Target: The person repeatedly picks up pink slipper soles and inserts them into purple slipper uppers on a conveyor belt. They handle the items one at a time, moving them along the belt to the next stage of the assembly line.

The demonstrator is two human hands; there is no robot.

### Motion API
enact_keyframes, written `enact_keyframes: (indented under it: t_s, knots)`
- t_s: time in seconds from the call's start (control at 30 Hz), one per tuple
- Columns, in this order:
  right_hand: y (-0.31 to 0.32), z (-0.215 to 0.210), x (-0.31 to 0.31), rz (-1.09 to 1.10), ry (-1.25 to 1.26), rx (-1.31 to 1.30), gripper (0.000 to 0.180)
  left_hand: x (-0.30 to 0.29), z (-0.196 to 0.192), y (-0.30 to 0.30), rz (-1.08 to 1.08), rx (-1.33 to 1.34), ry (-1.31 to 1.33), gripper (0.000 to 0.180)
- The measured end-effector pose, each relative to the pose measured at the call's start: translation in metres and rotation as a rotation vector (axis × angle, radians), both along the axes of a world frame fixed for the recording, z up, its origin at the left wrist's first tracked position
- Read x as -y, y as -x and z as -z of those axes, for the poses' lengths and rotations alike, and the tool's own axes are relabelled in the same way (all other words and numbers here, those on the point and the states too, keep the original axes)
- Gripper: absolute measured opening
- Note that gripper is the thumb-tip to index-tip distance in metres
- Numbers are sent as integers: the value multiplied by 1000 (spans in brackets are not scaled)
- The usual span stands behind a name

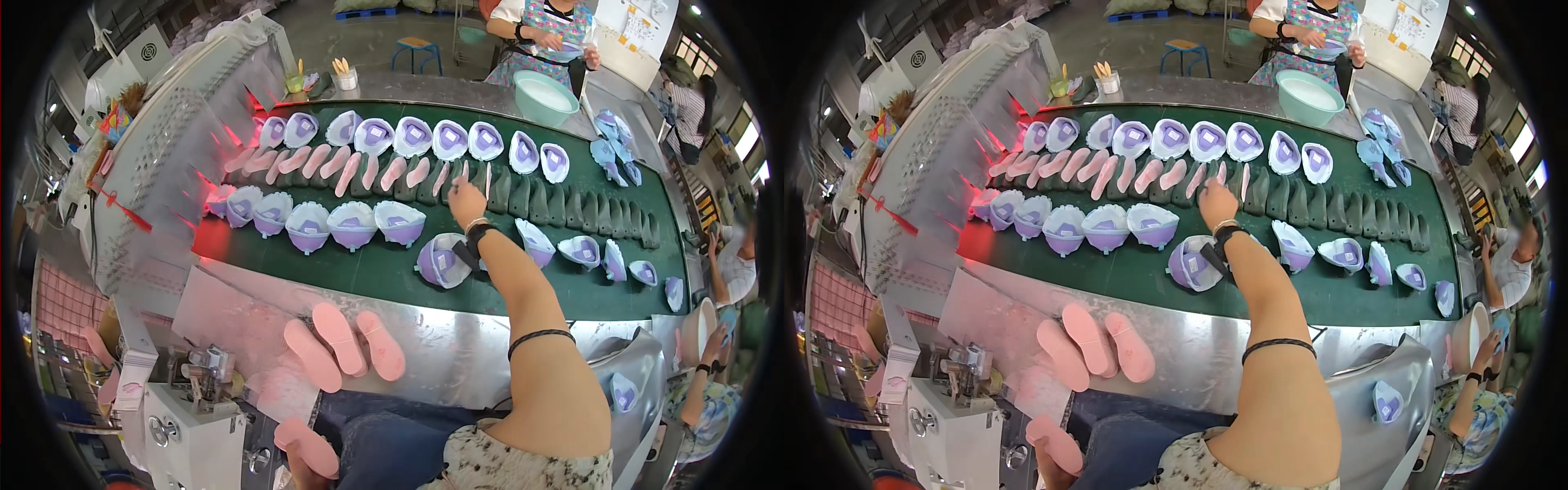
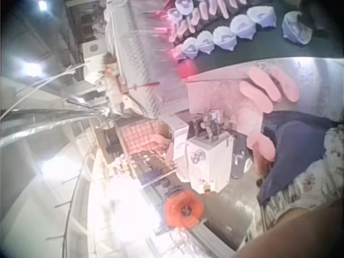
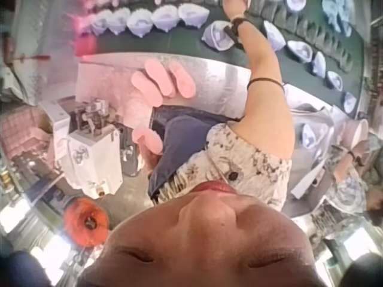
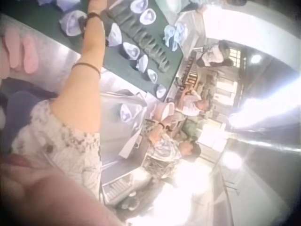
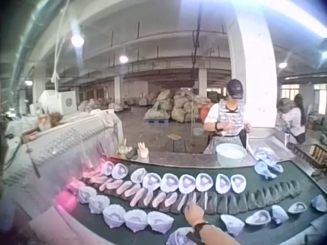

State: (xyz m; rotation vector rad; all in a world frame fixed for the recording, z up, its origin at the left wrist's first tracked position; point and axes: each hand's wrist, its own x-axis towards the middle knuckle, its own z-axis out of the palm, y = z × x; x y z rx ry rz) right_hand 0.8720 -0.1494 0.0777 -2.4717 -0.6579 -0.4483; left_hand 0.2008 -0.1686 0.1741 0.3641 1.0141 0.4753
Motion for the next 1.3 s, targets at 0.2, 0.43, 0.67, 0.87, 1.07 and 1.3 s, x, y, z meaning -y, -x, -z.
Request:
enact_keyframes:
  t_s: [0.2,0.43,0.67,0.87,1.07,1.3]
  knots:
    - [176,-77,-38,-590,-294,-294,14,-11,33,6,-102,-51,-74,42]
    - [433,-108,-5,-1397,-277,-529,25,-22,-1,-8,-160,-148,-323,31]
    - [536,-95,-14,-1296,-102,-1190,24,-25,3,39,-270,-272,-523,41]
    - [522,-43,-90,-1140,-182,-1012,30,10,4,74,-336,98,-173,57]
    - [527,-38,-197,-1147,-116,-807,43,20,-6,76,-317,-23,-151,56]
    - [488,-90,-177,-1353,99,-87,39,26,20,89,-401,38,-188,44]
